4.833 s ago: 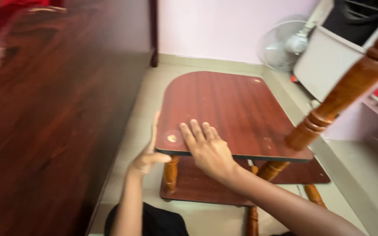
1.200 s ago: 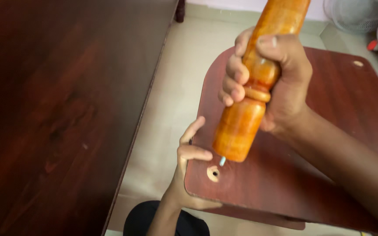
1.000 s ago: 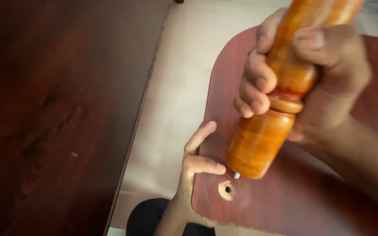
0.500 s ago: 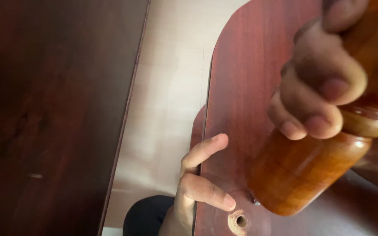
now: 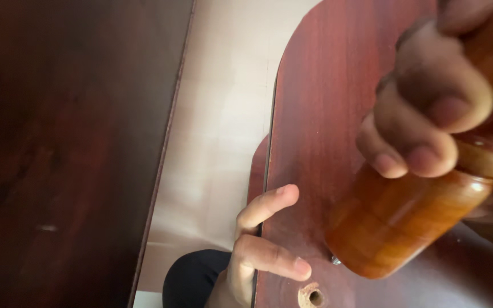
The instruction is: The person assembles a small wooden table by inserting four turned legs into holes in the tabletop and securing them with screws. The person handles the tabletop and legs, aligns each leg, and tightens the screws by hand.
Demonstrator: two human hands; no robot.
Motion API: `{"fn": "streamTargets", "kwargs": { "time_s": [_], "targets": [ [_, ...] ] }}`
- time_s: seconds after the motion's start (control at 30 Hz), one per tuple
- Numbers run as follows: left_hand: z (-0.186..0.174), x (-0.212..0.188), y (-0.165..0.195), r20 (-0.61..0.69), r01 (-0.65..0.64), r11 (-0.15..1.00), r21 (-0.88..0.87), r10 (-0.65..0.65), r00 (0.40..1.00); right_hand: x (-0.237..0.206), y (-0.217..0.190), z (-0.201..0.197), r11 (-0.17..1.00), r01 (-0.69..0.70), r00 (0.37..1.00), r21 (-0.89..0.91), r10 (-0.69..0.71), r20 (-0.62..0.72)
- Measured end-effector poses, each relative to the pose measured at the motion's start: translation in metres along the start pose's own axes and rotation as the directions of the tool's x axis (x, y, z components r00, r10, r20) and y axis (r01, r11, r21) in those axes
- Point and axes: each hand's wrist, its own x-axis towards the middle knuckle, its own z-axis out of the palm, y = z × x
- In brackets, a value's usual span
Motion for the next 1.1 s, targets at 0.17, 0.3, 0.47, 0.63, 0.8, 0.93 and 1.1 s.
{"fn": "streamTargets", "kwargs": {
  "time_s": [0.17, 0.3, 0.47, 0.63, 0.8, 0.93, 1.1],
  "targets": [
    [0.020, 0.009, -0.014, -0.114, -0.079, 0.984, -0.160, 0.061, 0.992, 0.030, 0.010, 0.049, 0.991, 0.111, 0.954, -0.076, -0.127, -0.271],
    [0.017, 0.035, 0.000, -0.061, -0.144, 0.990, 0.006, 0.144, 0.988, 0.033, 0.015, 0.095, 0.914, 0.018, 0.714, -0.405, -0.295, -0.635],
    [-0.038, 0.062, 0.093, 0.124, 0.026, 0.894, 0.448, -0.090, 0.988, 0.060, 0.012, 0.105, 0.891, 0.049, 0.601, -0.451, -0.387, -0.700],
    [0.006, 0.079, 0.135, 0.102, -0.030, 0.628, 0.777, -0.079, 0.992, 0.108, 0.001, 0.133, 0.907, 0.228, 0.648, -0.354, -0.413, -0.640],
    [0.027, 0.082, 0.175, -0.048, 0.110, 0.625, 0.773, -0.116, 0.992, 0.130, -0.008, 0.167, 0.898, 0.266, 0.665, -0.350, -0.433, -0.608],
    [0.032, 0.083, 0.199, -0.031, 0.493, 0.855, 0.160, -0.494, 0.869, 0.141, -0.015, 0.189, 0.904, 0.263, 0.678, -0.337, -0.422, -0.603],
    [0.041, 0.087, 0.207, -0.057, 0.527, 0.846, 0.085, -0.524, 0.850, 0.153, -0.028, 0.215, 0.907, 0.230, 0.686, -0.352, -0.408, -0.603]
  ]
}}
